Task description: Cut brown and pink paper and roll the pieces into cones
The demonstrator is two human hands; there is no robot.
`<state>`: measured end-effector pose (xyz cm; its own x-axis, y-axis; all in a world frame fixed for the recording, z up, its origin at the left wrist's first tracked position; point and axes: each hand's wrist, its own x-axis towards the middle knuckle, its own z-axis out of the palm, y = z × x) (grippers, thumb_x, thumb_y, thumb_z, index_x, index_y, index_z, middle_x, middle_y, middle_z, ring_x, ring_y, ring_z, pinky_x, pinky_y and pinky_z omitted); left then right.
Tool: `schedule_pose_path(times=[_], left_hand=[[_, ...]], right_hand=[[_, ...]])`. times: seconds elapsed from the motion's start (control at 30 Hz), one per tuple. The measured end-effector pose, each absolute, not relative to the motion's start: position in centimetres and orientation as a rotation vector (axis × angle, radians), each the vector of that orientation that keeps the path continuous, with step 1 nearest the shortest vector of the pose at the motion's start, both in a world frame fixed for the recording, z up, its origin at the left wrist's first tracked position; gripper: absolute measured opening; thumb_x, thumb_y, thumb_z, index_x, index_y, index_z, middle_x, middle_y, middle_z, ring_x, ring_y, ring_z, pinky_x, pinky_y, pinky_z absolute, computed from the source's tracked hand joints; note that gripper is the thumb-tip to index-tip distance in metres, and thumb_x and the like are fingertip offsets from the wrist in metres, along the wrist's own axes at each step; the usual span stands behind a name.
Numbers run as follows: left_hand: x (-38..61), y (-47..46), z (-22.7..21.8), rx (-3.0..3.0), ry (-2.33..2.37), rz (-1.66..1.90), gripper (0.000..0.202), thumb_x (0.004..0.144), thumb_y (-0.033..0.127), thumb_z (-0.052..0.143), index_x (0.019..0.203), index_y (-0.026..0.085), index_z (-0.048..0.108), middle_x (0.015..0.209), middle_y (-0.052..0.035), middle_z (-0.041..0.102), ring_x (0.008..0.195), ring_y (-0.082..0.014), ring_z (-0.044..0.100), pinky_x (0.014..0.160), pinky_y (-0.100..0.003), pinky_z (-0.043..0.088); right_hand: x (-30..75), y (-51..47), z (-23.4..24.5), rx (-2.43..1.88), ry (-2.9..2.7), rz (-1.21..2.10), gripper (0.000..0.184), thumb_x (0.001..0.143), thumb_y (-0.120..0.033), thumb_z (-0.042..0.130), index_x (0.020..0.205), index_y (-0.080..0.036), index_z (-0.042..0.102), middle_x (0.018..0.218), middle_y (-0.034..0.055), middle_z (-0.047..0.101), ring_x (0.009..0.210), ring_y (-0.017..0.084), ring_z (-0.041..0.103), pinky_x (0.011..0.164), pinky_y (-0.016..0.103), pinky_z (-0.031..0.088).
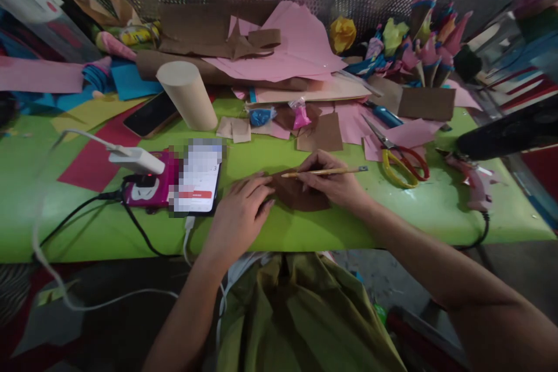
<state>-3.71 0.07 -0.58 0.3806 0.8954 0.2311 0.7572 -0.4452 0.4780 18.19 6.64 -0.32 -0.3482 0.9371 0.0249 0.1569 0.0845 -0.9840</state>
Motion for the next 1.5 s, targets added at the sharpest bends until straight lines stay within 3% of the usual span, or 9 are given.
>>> schedule_pose_path(times=[0.7, 1.23, 1.5], left_hand=[[-3.8, -0.1, -0.6, 2.323, 1.446, 0.684, 0.022, 0.098, 0.017, 0.052, 0.115, 0.020, 0.065, 0.128, -0.0098, 0.069, 0.128, -0.0272, 0.059, 0.106, -0.050, 0.052], [-3.8, 0.1, -0.4, 2.268, 1.460, 0.676, 0.017, 0.100, 0.019, 0.048, 0.107, 0.020, 0.063, 0.127, -0.0098, 0.069, 0.126, -0.0276, 0.060, 0.104, -0.051, 0.052], [-3.8, 0.1, -0.4, 2.267, 1.453, 0.679, 0.014, 0.100, 0.019, 0.048, 0.104, 0.020, 0.062, 0.128, -0.0095, 0.068, 0.129, -0.0277, 0.058, 0.106, -0.050, 0.051]], right_hand=[[18.0, 6.6, -1.0, -1.154, -1.718, 1.241, 0.036, 0.084, -0.055, 0.073, 0.084, -0.020, 0.064, 0.070, -0.0003, 0.062, 0.059, 0.012, 0.053, 0.054, 0.025, 0.040], [18.6, 6.0, 0.6, -1.142, -1.831, 1.373, 0.015, 0.079, -0.030, 0.071, 0.073, -0.019, 0.064, 0.067, 0.0005, 0.065, 0.058, 0.012, 0.051, 0.052, 0.024, 0.036], [18.7, 5.8, 0.8, -1.120, -1.770, 1.416, 0.020, 0.083, -0.037, 0.073, 0.076, -0.020, 0.063, 0.070, 0.0006, 0.065, 0.058, 0.012, 0.051, 0.052, 0.025, 0.038]])
